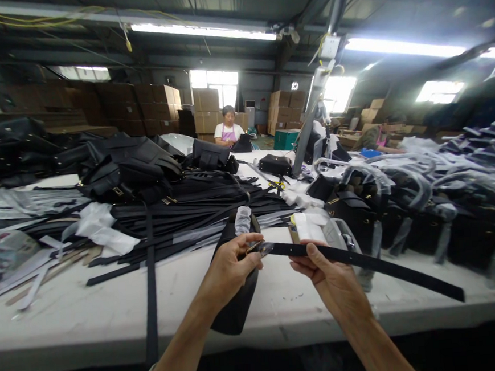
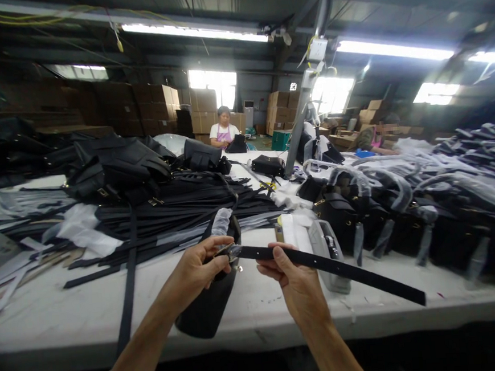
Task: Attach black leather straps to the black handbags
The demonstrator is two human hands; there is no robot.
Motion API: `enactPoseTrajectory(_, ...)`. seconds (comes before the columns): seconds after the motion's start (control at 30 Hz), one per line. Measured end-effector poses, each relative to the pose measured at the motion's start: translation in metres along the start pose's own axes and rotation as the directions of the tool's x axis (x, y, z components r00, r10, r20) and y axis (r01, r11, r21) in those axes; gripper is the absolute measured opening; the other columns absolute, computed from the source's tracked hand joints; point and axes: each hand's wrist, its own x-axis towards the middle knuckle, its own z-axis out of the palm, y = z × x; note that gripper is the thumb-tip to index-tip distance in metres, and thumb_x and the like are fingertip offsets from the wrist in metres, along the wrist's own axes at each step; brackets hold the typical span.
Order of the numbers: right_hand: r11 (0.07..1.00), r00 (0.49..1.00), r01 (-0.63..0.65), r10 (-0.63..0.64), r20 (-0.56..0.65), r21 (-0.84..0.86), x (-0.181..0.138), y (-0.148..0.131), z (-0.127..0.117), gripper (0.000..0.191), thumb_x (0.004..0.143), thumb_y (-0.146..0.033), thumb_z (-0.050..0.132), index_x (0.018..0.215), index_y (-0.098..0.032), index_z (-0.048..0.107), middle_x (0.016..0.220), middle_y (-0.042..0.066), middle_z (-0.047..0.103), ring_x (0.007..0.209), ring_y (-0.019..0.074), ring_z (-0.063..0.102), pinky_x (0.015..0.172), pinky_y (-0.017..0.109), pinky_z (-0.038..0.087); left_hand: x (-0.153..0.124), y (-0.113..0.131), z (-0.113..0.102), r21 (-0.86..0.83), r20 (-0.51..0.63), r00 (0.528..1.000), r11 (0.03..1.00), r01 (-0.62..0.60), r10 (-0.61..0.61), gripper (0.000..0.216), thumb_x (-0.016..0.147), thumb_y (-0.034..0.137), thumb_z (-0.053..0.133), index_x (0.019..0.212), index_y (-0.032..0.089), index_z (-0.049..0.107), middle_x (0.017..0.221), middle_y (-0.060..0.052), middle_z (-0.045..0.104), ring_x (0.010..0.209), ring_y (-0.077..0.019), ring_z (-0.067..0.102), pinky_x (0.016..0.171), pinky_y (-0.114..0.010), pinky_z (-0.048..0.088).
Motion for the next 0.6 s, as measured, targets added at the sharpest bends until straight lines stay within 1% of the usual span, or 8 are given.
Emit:
enactPoseTrajectory(0.17, 0.998, 0.998, -0.063, 0.063, 0.014, -0.011, 0.002, -0.005, -0.002, 0.028, 0.066, -0.032, 0.085, 0.085, -0.017, 0.073, 0.078, 0.008, 0.077, 0.071, 0.0226, 0.074, 0.064, 0.031, 0.062, 0.005, 0.0, -0.004, -0.058, -0.004, 1.0, 0.998, 0.01, -0.01, 0.042, 0.085, 0.03, 0.057, 0.124, 0.012, 0.054, 0.071, -0.002, 0.067, 0.043, -0.0056, 0.041, 0.039, -0.015, 0.033)
enactPoseTrajectory(0.3, 0.994, 0.998, -0.035, 0.04, 0.049, -0.101, -0.001, -0.007, -0.001, 0.029, 0.068, -0.032, 0.084, 0.091, -0.017, 0.073, 0.082, 0.007, 0.077, 0.073, 0.0231, 0.074, 0.067, 0.033, 0.062, 0.004, 0.0, -0.002, -0.076, -0.029, 0.999, 0.996, -0.043, 0.041, 0.041, 0.087, 0.03, 0.057, 0.124, 0.014, 0.05, 0.074, -0.002, 0.067, 0.042, -0.0059, 0.044, 0.041, -0.017, 0.037)
enactPoseTrajectory(0.37, 0.989, 0.999, -0.017, 0.024, 0.047, -0.15, -0.004, -0.006, 0.002, 0.029, 0.068, -0.031, 0.084, 0.09, -0.016, 0.073, 0.08, 0.007, 0.076, 0.072, 0.0233, 0.073, 0.065, 0.033, 0.061, 0.001, 0.001, 0.002, -0.064, -0.015, 0.997, 0.995, -0.075, 0.074, 0.039, 0.087, 0.028, 0.058, 0.124, 0.017, 0.05, 0.076, -0.001, 0.067, 0.046, -0.0076, 0.052, 0.048, -0.019, 0.043)
enactPoseTrajectory(0.43, 0.983, 0.998, -0.017, 0.029, 0.061, -0.181, -0.007, -0.004, 0.007, 0.028, 0.067, -0.031, 0.084, 0.087, -0.014, 0.073, 0.076, 0.007, 0.075, 0.07, 0.0233, 0.073, 0.064, 0.032, 0.061, -0.002, 0.004, 0.007, -0.051, 0.003, 0.994, 0.993, -0.107, 0.107, 0.039, 0.087, 0.024, 0.059, 0.125, 0.02, 0.05, 0.079, 0.0, 0.067, 0.056, -0.0111, 0.061, 0.059, -0.023, 0.048)
enactPoseTrajectory(0.5, 0.979, 0.996, -0.01, 0.028, 0.085, -0.205, -0.01, -0.001, 0.013, 0.027, 0.068, -0.032, 0.083, 0.084, -0.013, 0.072, 0.073, 0.007, 0.074, 0.068, 0.0222, 0.072, 0.066, 0.032, 0.061, -0.006, 0.007, 0.012, -0.039, 0.01, 0.99, 0.99, -0.138, 0.139, 0.04, 0.086, 0.021, 0.06, 0.124, 0.022, 0.05, 0.079, 0.001, 0.067, 0.066, -0.0142, 0.066, 0.068, -0.026, 0.05)
enactPoseTrajectory(0.6, 0.96, 0.996, 0.059, -0.04, 0.074, -0.272, -0.013, 0.002, 0.022, 0.026, 0.07, -0.035, 0.081, 0.08, -0.014, 0.07, 0.072, 0.006, 0.074, 0.066, 0.0208, 0.071, 0.068, 0.032, 0.059, -0.01, 0.009, 0.016, -0.01, 0.013, 0.986, 0.986, -0.164, 0.164, 0.034, 0.087, 0.021, 0.059, 0.119, 0.023, 0.05, 0.08, 0.002, 0.068, 0.073, -0.016, 0.067, 0.073, -0.027, 0.049)
